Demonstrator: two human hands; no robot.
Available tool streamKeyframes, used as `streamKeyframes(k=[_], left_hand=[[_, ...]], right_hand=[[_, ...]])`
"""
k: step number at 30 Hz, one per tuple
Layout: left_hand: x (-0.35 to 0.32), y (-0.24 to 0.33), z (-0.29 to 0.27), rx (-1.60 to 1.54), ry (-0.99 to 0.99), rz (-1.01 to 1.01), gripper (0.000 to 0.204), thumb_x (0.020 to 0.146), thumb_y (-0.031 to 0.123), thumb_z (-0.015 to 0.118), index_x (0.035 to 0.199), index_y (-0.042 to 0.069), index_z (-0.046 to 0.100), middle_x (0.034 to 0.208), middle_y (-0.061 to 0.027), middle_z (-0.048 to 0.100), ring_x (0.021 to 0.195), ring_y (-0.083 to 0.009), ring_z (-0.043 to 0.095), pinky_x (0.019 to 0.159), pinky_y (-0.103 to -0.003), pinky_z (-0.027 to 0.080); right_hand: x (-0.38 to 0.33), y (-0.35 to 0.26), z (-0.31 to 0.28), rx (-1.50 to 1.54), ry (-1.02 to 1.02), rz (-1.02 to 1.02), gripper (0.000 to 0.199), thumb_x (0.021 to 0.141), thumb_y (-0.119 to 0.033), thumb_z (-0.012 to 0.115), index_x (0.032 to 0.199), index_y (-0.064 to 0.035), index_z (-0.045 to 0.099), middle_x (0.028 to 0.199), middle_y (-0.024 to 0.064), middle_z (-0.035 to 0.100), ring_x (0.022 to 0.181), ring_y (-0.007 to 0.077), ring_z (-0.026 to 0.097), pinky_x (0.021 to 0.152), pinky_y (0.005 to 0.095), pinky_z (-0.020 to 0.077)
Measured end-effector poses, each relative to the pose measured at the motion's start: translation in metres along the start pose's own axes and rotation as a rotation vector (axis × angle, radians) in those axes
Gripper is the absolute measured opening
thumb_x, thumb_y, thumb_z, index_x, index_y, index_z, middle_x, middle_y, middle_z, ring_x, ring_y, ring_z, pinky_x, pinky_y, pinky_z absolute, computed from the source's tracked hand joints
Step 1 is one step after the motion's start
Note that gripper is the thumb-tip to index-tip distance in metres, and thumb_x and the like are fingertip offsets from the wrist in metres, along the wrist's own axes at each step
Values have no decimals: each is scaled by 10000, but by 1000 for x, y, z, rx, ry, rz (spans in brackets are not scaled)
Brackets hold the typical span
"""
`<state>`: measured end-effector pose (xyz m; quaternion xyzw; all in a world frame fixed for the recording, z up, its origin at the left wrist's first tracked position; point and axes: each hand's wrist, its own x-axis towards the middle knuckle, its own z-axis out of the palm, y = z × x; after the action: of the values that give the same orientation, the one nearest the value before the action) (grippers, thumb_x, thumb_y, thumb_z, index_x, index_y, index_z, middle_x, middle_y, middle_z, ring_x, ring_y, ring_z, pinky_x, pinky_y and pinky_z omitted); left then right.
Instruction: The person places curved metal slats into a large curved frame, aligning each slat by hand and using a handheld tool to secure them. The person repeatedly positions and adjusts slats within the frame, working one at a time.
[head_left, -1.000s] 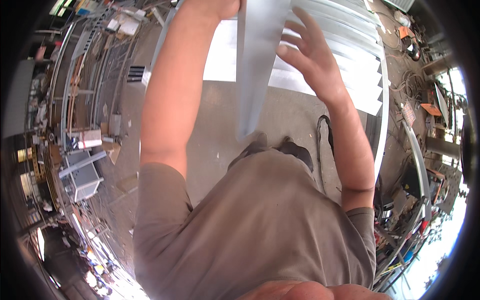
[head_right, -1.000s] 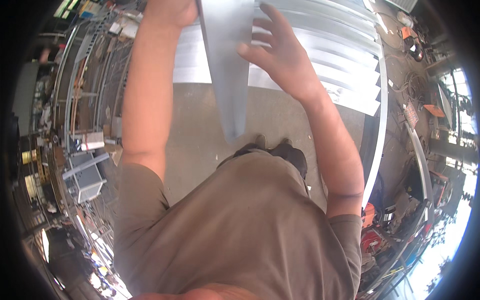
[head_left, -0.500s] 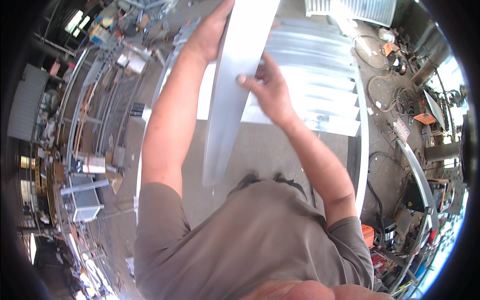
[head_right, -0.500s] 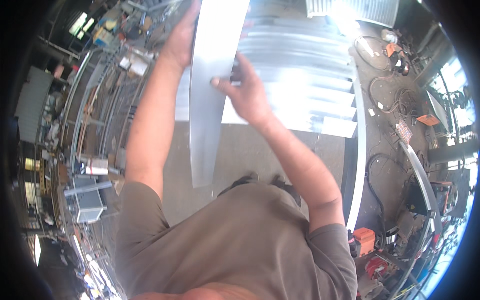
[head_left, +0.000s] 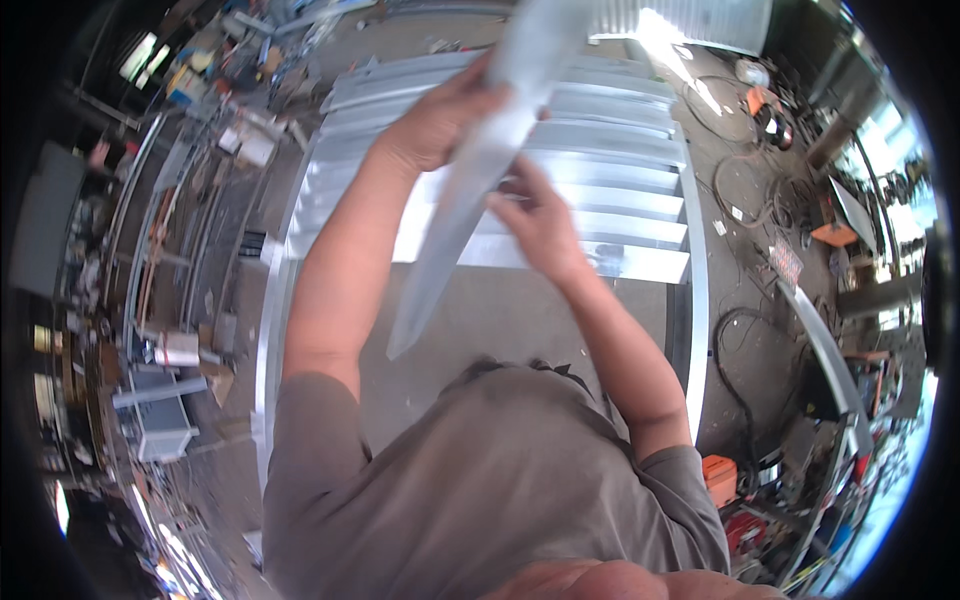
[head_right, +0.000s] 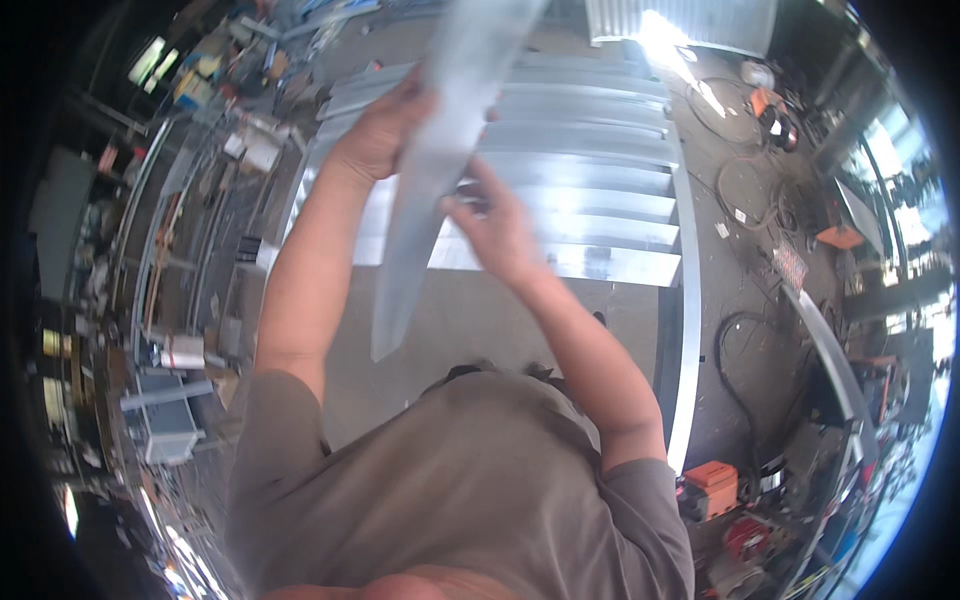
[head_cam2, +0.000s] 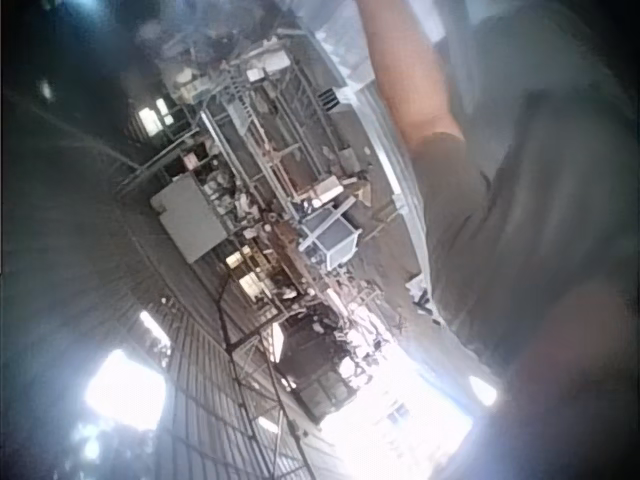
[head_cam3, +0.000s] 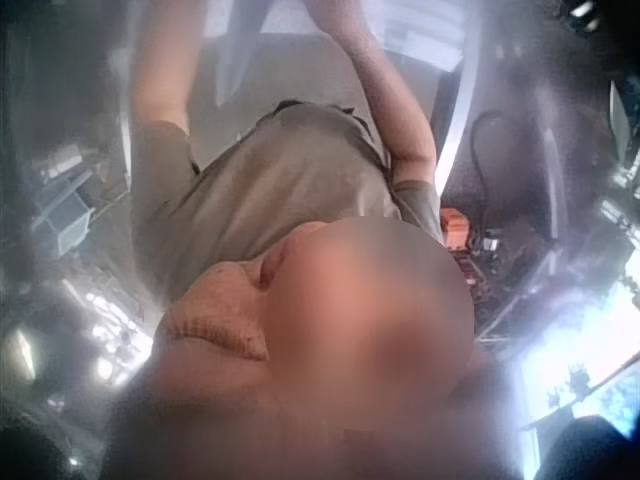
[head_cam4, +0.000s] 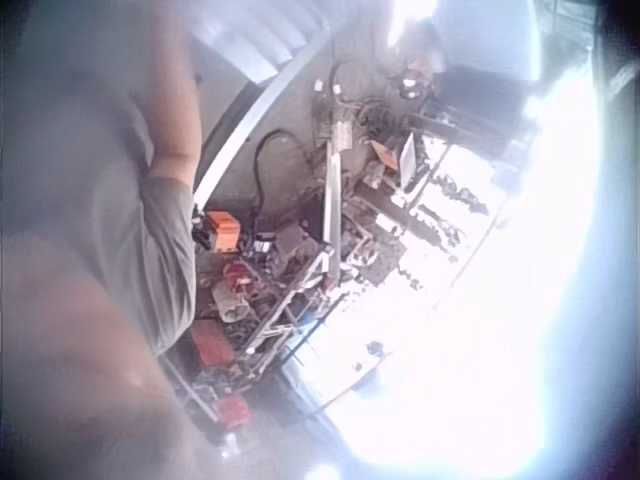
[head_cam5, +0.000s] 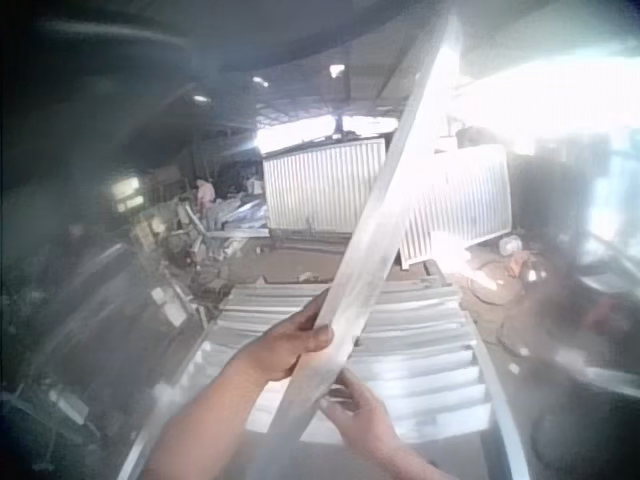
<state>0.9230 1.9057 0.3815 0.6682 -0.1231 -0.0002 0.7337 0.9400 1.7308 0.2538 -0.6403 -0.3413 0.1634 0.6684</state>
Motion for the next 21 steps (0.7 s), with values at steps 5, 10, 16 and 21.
streamKeyframes(k=[5,10,16,21], left_hand=[[-47,-79,59,844,132,247,1081,733,260,880,1648,147,315,1277,-195,595,1109,-385,602,1053,-467,457],[-102,-157,83,1237,138,-2,1186,654,283,918,1656,211,287,1205,-133,580,1088,-306,585,992,-458,435],[-163,-222,29,1297,80,-229,1127,702,173,880,1655,248,283,1298,-82,546,1244,-260,558,1096,-447,407],[-189,-260,-34,1323,-25,-282,1036,759,110,802,1646,318,308,1362,-62,540,1270,-257,540,1143,-437,376]], right_hand=[[-38,0,-124,644,286,-124,787,938,-306,712,1603,-101,346,1570,173,425,1457,318,419,1234,601,303],[-86,3,-212,928,459,-102,705,1017,-411,650,1579,-61,407,1602,193,440,1519,295,350,1302,553,115],[-113,44,-228,804,1104,301,565,1101,-403,474,1507,-9,486,1516,150,507,1414,287,447,1264,472,233],[-138,113,-222,650,1191,420,651,1082,-514,451,1465,11,499,1535,210,460,1432,345,420,1262,511,221]])
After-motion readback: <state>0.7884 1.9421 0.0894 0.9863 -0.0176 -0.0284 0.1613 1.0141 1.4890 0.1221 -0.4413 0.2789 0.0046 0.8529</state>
